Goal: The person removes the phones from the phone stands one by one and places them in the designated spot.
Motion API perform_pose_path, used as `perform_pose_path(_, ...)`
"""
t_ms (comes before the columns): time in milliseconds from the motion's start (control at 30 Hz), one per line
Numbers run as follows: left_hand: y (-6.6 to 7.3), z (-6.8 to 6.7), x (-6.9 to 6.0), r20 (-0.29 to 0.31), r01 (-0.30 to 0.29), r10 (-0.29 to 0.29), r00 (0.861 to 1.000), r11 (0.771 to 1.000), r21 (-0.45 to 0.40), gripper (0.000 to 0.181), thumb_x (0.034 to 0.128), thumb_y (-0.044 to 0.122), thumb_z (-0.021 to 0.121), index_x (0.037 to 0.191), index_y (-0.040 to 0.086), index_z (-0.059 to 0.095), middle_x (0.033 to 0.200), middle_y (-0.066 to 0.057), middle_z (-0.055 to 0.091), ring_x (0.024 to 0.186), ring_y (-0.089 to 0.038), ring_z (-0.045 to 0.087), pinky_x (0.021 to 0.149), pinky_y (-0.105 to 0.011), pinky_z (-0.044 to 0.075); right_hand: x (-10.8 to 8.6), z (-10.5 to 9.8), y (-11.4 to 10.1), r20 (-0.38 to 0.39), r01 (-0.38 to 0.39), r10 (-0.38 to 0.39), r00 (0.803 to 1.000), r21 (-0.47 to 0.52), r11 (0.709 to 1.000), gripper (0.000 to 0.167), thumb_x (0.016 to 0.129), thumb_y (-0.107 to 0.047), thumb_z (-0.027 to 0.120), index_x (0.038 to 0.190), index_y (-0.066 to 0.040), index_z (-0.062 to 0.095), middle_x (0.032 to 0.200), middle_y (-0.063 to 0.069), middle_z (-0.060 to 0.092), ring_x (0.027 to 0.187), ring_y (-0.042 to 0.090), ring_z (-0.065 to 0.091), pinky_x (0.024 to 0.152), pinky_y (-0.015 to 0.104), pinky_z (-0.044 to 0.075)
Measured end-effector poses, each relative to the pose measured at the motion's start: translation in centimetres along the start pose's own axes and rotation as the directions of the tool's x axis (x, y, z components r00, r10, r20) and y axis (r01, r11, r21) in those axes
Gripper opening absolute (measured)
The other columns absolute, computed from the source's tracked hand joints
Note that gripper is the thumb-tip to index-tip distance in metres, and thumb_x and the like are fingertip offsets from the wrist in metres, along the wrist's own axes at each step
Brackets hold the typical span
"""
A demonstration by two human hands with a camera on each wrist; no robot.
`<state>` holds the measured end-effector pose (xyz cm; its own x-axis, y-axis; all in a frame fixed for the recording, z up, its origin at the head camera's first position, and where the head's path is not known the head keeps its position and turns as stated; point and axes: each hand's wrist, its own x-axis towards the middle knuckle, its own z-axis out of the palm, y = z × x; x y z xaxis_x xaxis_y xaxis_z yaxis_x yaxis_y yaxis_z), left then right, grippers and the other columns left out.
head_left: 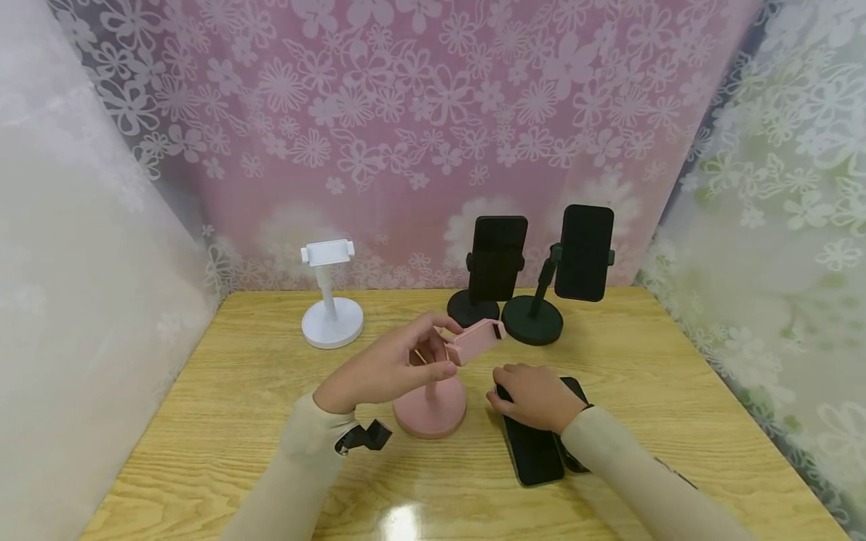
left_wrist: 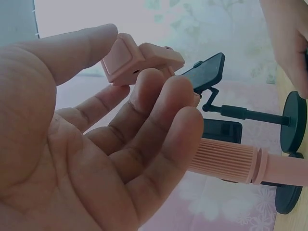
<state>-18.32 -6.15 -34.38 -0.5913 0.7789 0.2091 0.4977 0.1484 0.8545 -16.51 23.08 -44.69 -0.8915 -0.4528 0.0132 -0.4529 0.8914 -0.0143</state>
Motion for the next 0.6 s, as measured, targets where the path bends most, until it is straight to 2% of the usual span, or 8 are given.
perform_pose_path(267,-0.2,-0.1,0.0,0.013,-0.031,0.031,0.999,0.999,-0.008,0.042,0.1035,0.029,0.067,0.142,0.028,0.049,0.1,0.002,0.069,0.082,-0.016,0.069,0.08,-0.036,0.059,1.2,1.0,0.2,0.12,-0.077,0.079,0.99,-0.026,0.997,0.031,0.099,-0.043,0.066,0.094,-0.013,0.064,0.079,-0.001,0.055,0.065,0.016,0.051,0.063,0.037,0.051)
perform_pose_path(467,-0.3,-0.2,0.1,0.016,-0.039,0.039,0.999,0.999,-0.003,0.043,0.1033,0.03,0.067,0.142,0.029,0.05,0.098,0.002,0.069,0.083,-0.016,0.068,0.08,-0.035,0.059,1.4,1.1,-1.0,0.109,-0.12,0.126,0.986,-0.063,0.991,0.034,0.099,-0.042,0.068,0.107,-0.009,0.069,0.095,0.008,0.064,0.082,0.027,0.062,0.076,0.048,0.059)
perform_pose_path(600,-0.4,-0.3,0.0,0.014,-0.038,0.038,0.999,0.999,-0.002,0.042,0.1034,0.03,0.067,0.142,0.028,0.05,0.098,0.002,0.069,0.081,-0.016,0.068,0.08,-0.035,0.059,1.4,1.0,-2.1,0.109,-0.133,0.138,0.984,-0.057,0.99,0.037,0.096,-0.042,0.072,0.108,-0.008,0.067,0.096,0.011,0.063,0.084,0.029,0.062,0.078,0.049,0.059)
